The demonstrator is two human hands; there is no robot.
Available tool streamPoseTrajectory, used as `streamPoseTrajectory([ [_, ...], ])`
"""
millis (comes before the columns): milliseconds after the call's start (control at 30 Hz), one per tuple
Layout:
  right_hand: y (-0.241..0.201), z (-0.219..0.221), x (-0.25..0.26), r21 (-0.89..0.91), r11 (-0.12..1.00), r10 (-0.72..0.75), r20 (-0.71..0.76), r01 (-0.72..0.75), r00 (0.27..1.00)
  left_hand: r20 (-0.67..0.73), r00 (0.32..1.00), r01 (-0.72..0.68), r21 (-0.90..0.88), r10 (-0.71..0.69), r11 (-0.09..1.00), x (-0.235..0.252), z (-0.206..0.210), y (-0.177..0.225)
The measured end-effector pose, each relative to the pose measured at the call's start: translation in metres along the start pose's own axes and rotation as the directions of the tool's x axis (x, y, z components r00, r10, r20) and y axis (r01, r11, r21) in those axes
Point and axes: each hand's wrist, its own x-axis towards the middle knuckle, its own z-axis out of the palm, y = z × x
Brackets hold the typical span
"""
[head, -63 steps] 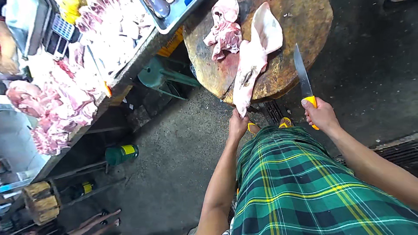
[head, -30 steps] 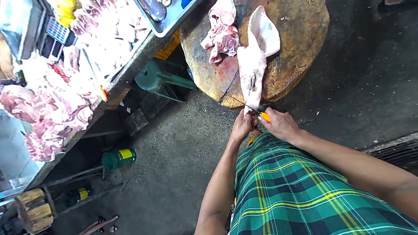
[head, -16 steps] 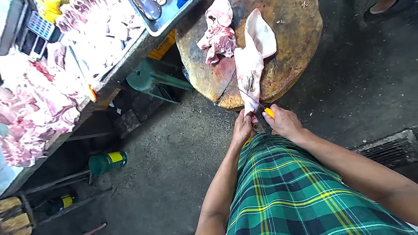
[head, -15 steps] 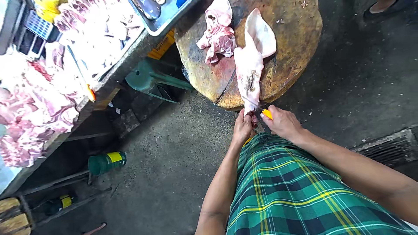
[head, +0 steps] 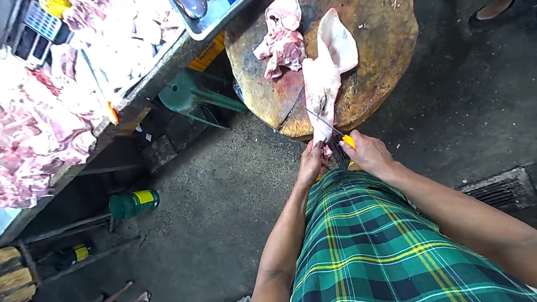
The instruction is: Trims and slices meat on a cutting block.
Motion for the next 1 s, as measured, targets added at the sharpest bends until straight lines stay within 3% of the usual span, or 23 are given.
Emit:
streamPoseTrajectory([
  [100, -0.01, 0.0, -0.009, -0.046, 0.991, -0.129, 0.01, 0.129, 0.992, -0.001, 0.995, -0.094, 0.128, 0.095, 0.987, 0.008, 0.003, -0.002],
  [267, 0.003, 0.005, -0.004, -0.029, 1.0, -0.006, -0.003, 0.006, 1.0, -0.036, 0.988, -0.12, 0.401, 0.147, 0.908, 0.006, -0.001, -0.009],
  [400, -0.012, 0.002, -0.015, -0.058, 0.993, -0.101, 0.051, 0.104, 0.994, -0.044, 0.99, -0.104, 0.386, 0.131, 0.916, 0.004, 0.003, -0.008],
  [533, -0.008, 0.007, -0.009, -0.089, 0.993, -0.069, 0.082, 0.077, 0.994, -0.018, 0.991, -0.112, 0.403, 0.13, 0.908, -0.01, -0.001, -0.01],
  [633, 0.0, 0.006, -0.005, -0.098, 0.995, -0.021, 0.053, 0.026, 0.998, -0.013, 0.979, -0.189, 0.31, 0.203, 0.932, -0.004, -0.006, -0.018],
  [767, 0.008, 0.0, 0.002, -0.138, 0.99, 0.012, 0.02, -0.009, 1.0, -0.053, 0.995, -0.061, 0.334, 0.083, 0.941, -0.002, -0.009, -0.011],
  [900, 0.008, -0.008, 0.0, 0.081, 0.984, 0.16, 0.02, -0.161, 0.987, -0.151, 0.989, 0.079, 0.499, -0.004, 0.863, 0.018, -0.004, -0.004],
  [1000, 0.021, -0.007, 0.0, 0.22, 0.95, 0.215, 0.049, -0.221, 0.975, -0.18, 0.981, 0.138, 0.426, -0.065, 0.894, 0.031, 0.002, -0.009],
])
